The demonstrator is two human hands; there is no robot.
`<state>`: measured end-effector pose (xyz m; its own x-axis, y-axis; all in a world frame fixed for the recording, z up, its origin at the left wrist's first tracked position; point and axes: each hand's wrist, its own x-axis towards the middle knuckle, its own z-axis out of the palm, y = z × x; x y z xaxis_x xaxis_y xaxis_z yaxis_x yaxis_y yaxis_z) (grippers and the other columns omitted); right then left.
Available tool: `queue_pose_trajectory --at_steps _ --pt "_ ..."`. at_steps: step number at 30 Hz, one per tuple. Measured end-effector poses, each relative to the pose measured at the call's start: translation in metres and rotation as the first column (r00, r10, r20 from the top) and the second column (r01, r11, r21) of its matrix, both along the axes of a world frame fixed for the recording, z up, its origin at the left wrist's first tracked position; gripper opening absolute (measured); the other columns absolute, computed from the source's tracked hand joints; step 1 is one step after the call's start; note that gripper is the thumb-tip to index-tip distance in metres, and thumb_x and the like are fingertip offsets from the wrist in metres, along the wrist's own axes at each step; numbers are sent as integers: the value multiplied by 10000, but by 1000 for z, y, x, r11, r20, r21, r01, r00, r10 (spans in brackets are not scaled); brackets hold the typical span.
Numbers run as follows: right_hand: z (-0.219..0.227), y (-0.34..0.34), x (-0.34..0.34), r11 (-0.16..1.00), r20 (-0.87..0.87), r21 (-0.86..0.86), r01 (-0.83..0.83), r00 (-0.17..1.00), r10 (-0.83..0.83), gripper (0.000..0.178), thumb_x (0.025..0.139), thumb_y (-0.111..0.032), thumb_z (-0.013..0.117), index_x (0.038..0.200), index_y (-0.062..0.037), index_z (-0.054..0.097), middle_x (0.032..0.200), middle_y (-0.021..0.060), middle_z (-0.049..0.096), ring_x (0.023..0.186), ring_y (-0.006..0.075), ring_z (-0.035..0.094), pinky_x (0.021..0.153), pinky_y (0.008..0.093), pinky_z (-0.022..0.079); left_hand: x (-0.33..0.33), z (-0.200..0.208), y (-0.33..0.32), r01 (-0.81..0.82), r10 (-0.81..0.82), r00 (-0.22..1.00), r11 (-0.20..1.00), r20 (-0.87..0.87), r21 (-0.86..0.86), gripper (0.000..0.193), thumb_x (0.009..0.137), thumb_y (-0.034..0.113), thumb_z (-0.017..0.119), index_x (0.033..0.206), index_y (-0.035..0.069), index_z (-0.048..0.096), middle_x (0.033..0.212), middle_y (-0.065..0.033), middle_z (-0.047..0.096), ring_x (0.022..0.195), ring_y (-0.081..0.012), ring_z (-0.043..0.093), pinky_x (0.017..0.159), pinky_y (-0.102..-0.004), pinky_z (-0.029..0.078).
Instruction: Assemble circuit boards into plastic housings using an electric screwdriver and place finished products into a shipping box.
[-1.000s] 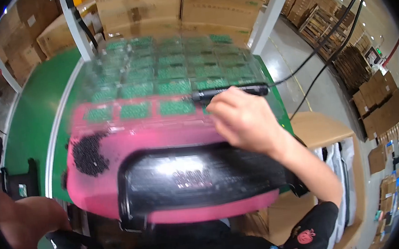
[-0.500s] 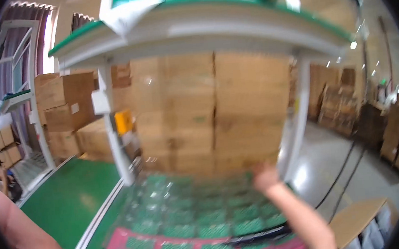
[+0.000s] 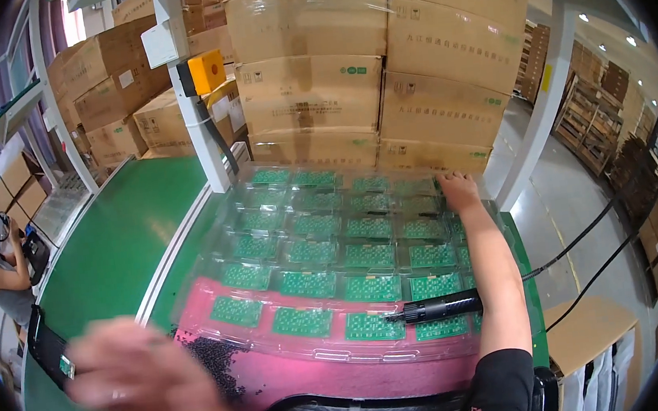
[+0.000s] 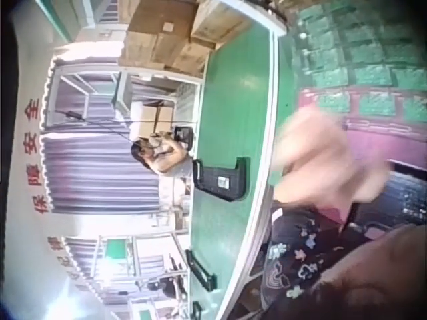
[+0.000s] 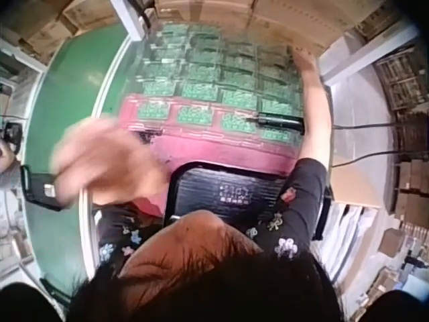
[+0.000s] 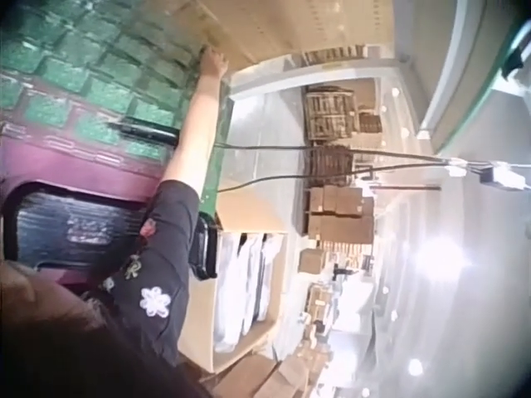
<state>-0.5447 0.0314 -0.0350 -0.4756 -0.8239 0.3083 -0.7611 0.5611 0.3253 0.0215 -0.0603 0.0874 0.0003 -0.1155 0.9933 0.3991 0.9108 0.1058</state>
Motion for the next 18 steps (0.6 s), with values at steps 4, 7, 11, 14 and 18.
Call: queue_pose_trajectory --at_steps 4,7,11,14,18 --pt "-9 23 -16 996 30 -29 90 996 -89 539 749 -81 708 1256 -186 555 1200 99 627 1211 266 568 960 456 479 -51 -53 53 341 -90 522 933 848 -111 457 796 165 710 1215 25 591 1117 -71 599 1037 -205 572 821 -333 463" --pt "2 13 -3 993 41 12 115 992 -116 526 759 -79 688 1260 -167 553 1216 93 611 1195 276 575 961 462 483 -51 -77 63 380 -2 370 913 929 -150 462 797 169 655 1223 4 585 1087 -68 584 1036 -208 560 823 -320 461" --pt "5 20 -5 995 31 -21 93 995 -92 507 766 -89 680 1254 -136 551 1224 100 606 1208 281 568 971 465 485 -61 -92 51 415 64 329 887 942 -205 478 802 142 609 1260 13 570 1064 -64 579 1025 -199 544 798 -310 454" --pt "4 18 -11 994 31 0 106 994 -106 501 792 -104 662 1277 -154 546 1241 96 607 1223 277 563 984 465 477 -60 -88 49 435 88 305 873 948 -220 415 818 126 582 1216 11 583 1051 -62 579 1016 -204 545 788 -313 454" --pt "-5 17 -12 998 1 11 66 998 -66 504 852 -125 605 1343 -202 523 1253 79 623 1218 265 571 983 455 474 -55 -85 50 450 108 229 870 967 -204 367 819 126 570 1167 9 587 1027 -60 573 1004 -209 543 790 -315 446"
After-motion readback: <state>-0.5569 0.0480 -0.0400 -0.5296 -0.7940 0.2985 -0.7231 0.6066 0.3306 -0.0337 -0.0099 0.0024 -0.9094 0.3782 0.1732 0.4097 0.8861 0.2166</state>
